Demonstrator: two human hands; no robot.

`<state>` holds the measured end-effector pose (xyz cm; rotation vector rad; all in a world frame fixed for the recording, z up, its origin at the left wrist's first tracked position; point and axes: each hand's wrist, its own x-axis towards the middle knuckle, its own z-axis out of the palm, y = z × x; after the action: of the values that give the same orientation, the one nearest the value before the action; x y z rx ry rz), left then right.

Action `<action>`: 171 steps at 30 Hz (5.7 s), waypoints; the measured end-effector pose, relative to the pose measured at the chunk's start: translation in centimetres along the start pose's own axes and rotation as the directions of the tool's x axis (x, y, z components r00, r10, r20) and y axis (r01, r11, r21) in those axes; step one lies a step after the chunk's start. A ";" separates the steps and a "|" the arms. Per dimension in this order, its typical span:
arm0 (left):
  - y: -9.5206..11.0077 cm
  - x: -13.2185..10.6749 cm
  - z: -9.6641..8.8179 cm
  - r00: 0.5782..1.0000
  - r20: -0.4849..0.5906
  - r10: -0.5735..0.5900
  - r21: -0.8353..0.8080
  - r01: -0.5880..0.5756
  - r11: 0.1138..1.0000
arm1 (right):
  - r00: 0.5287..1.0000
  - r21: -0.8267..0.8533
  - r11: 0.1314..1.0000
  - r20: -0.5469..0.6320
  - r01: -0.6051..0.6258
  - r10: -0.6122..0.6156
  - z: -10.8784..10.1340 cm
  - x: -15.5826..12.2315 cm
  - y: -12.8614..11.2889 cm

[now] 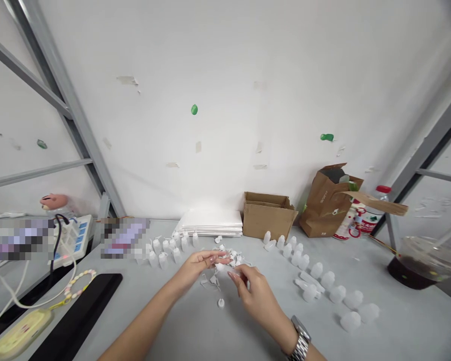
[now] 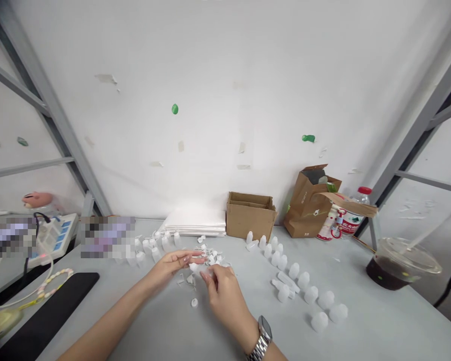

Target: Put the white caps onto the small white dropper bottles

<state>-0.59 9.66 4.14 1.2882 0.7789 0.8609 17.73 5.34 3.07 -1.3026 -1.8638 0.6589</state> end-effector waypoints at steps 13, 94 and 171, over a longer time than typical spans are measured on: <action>0.0 0.1 0.8 0.995 -0.082 0.057 -0.362 -0.083 0.929 | 0.997 0.123 0.990 -0.032 -0.070 0.074 0.5 0.2 -0.2; -0.3 0.0 1.7 0.938 -0.309 0.160 0.083 -0.140 0.987 | 0.992 0.166 0.986 -0.126 0.023 -0.001 -0.1 1.5 2.0; -3.8 1.0 1.2 0.860 -0.396 0.323 0.876 0.248 0.413 | 0.988 -0.314 0.946 0.151 0.075 -0.028 0.2 2.0 1.9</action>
<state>1.27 9.68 0.51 2.0871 1.8671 0.8271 18.23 7.86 2.13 -1.4339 -2.1846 0.4446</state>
